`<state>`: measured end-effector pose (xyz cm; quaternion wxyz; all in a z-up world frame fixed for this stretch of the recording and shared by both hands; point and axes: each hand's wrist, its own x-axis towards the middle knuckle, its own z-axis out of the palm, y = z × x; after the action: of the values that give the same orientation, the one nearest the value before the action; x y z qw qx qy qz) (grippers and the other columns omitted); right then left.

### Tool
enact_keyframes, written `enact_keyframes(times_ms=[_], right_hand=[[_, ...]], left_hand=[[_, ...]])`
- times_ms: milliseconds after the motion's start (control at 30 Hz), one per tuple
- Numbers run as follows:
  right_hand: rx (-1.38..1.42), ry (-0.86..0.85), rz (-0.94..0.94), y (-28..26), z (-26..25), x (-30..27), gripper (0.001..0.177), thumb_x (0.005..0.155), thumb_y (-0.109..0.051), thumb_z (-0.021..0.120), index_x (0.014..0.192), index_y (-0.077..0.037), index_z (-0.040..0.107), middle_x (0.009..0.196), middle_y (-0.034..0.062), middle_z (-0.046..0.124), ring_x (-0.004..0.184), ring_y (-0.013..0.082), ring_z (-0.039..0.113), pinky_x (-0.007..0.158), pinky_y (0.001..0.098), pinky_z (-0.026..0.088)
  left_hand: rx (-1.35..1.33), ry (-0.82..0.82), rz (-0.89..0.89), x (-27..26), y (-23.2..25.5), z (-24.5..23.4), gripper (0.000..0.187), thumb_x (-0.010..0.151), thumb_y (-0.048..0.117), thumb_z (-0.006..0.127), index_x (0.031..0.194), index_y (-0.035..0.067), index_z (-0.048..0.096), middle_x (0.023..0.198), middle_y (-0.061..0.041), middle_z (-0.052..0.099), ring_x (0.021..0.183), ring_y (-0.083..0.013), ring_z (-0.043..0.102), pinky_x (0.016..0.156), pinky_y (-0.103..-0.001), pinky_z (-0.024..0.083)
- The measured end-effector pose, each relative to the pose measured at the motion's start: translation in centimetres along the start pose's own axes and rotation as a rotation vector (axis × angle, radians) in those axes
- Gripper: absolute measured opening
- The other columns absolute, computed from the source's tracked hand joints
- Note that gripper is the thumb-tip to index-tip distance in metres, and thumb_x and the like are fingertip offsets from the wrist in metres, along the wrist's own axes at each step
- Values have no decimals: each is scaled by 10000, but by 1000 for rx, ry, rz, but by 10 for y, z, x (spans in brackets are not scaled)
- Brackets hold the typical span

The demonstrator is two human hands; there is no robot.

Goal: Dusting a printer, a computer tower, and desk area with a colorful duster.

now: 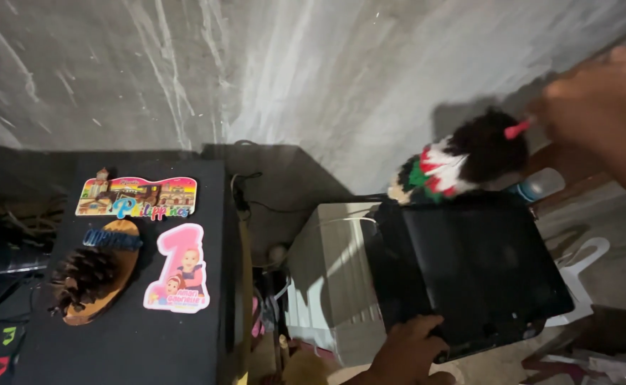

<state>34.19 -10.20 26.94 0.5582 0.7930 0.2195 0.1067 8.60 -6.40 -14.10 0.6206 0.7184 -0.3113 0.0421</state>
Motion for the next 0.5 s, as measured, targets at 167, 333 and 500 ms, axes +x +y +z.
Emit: enact_keyframes(times_ms=[167,333,500], right_hand=[[201,203,-64,-5,10,5,298,886,-336,680,1159,-393,786,1038,-62,776,1009,124,705,992,417,429],[386,179,-9,3,33,15,276,972,-481,621,1117,-344,812,974,-23,784,996,177,703,1010,462,411],[235,92,-26,-24,37,12,202,976,-385,646,1080,-349,815,910,-20,764,889,149,714,1076,435,414]], left_hand=[[-4,-29,1,2,2,-2,587,1005,546,622,1210,-1,686,1645,-278,388,1527,-466,376,1190,-577,338],[17,-62,-34,0,12,-15,607,943,509,663,1275,1,680,1660,-274,389,1505,-472,368,1150,-592,342],[-15,-62,-40,0,6,-6,550,949,467,698,1254,9,693,1689,-273,377,1537,-462,365,1182,-571,316]])
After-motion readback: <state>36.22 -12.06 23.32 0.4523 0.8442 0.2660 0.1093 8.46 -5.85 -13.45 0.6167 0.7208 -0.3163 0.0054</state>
